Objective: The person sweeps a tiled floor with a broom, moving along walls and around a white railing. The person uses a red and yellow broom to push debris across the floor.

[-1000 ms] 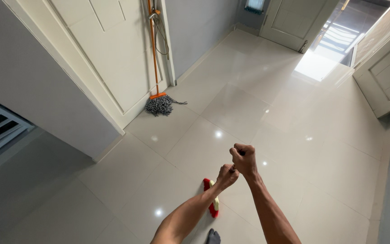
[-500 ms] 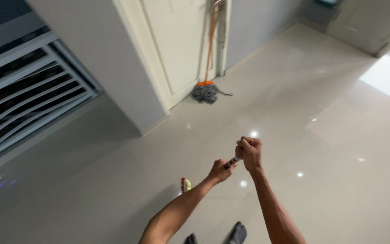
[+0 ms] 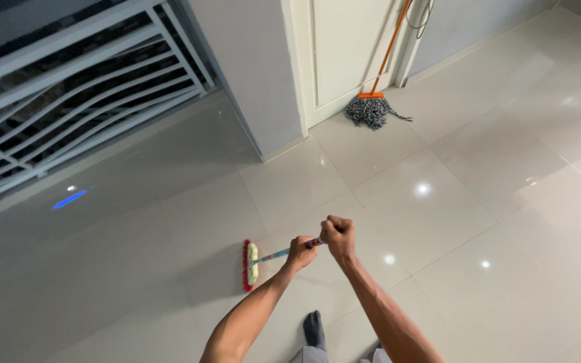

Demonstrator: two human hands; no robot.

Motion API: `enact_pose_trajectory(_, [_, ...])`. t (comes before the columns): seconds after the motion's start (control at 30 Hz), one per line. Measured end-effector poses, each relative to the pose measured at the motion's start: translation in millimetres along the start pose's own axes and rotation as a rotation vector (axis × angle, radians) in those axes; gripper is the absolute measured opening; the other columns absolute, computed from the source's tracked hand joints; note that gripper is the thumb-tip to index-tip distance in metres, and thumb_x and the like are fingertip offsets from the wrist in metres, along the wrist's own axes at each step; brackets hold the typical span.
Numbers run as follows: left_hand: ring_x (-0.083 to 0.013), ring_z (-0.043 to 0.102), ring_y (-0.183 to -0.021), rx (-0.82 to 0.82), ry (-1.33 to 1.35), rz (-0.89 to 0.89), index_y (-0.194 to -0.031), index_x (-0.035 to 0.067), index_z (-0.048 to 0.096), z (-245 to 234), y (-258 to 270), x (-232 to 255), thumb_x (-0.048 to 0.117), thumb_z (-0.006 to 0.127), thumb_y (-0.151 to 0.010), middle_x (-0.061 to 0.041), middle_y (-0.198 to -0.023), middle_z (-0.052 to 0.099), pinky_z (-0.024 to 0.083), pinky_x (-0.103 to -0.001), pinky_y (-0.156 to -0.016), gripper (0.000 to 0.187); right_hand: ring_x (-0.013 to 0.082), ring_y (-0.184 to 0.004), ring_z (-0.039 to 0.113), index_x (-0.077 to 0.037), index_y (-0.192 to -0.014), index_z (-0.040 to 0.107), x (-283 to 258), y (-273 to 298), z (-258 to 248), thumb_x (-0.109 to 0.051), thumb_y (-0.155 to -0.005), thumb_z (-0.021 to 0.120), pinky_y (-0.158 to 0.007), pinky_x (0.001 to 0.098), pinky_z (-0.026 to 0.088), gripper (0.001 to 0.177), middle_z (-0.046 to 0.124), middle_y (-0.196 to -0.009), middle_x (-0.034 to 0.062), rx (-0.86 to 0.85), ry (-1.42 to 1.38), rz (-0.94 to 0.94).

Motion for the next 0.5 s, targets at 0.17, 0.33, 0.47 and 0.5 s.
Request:
enact_pose_trajectory(0.17, [-0.0239, 0.054, -0.053, -0.002, 0.172, 0.073, -0.07, -0.001, 0.059, 72, 1, 62, 0.02, 0.061, -0.092, -0.015, -0.058, 0.058, 0.043, -0.043, -0.052, 0.031, 0.0055, -0.048, 0.038, -0.005, -0.055, 0.037, -54, 7, -60, 0.005, -0.088, 0.057, -0.041, 0.0267, 0.03, 0.04, 0.041, -0.052, -0.0012, 0.072, 0.268, -0.039])
enact_pose_trajectory(0.33, [-0.017, 0.05, -0.054, -0.102, 0.273, 0.259, -0.073, 0.002, 0.059, 165, 20, 186, 0.021, 0.058, -0.094, -0.009, -0.059, 0.056, 0.042, -0.04, -0.051, 0.029, 0.0055, -0.043, 0.041, -0.004, -0.051, 0.043, -157, 34, -161, 0.005, -0.086, 0.051, -0.039, 0.0264, 0.031, 0.036, 0.045, -0.048, -0.001, 0.177, 0.307, -0.075])
enact_pose_trajectory(0.47, [-0.0131, 0.041, -0.052, -0.302, 0.443, 0.111, -0.064, 0.002, 0.042, 240, 40, 272, 0.023, 0.059, -0.095, -0.002, -0.054, 0.042, 0.036, -0.038, -0.049, 0.041, 0.0034, -0.041, 0.037, -0.005, -0.049, 0.039, -226, 56, -228, 0.006, -0.084, 0.05, -0.036, 0.0261, 0.026, 0.038, 0.039, -0.044, -0.0034, 0.266, 0.524, -0.147])
enact_pose_trajectory(0.5, [-0.0114, 0.041, -0.054, -0.331, 0.451, 0.138, -0.065, 0.004, 0.042, 257, 45, 291, 0.021, 0.056, -0.094, 0.0, -0.055, 0.042, 0.036, -0.037, -0.049, 0.036, 0.0033, -0.043, 0.033, -0.005, -0.05, 0.036, -240, 63, -242, 0.006, -0.083, 0.051, -0.038, 0.0266, 0.023, 0.038, 0.035, -0.046, -0.0035, 0.278, 0.586, -0.17])
Point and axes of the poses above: each hand's wrist, its own y-axis away from the middle knuckle, its own z-axis out of the palm, x = y × z, the point moved 5 cm from there along -y, towards the middle knuckle
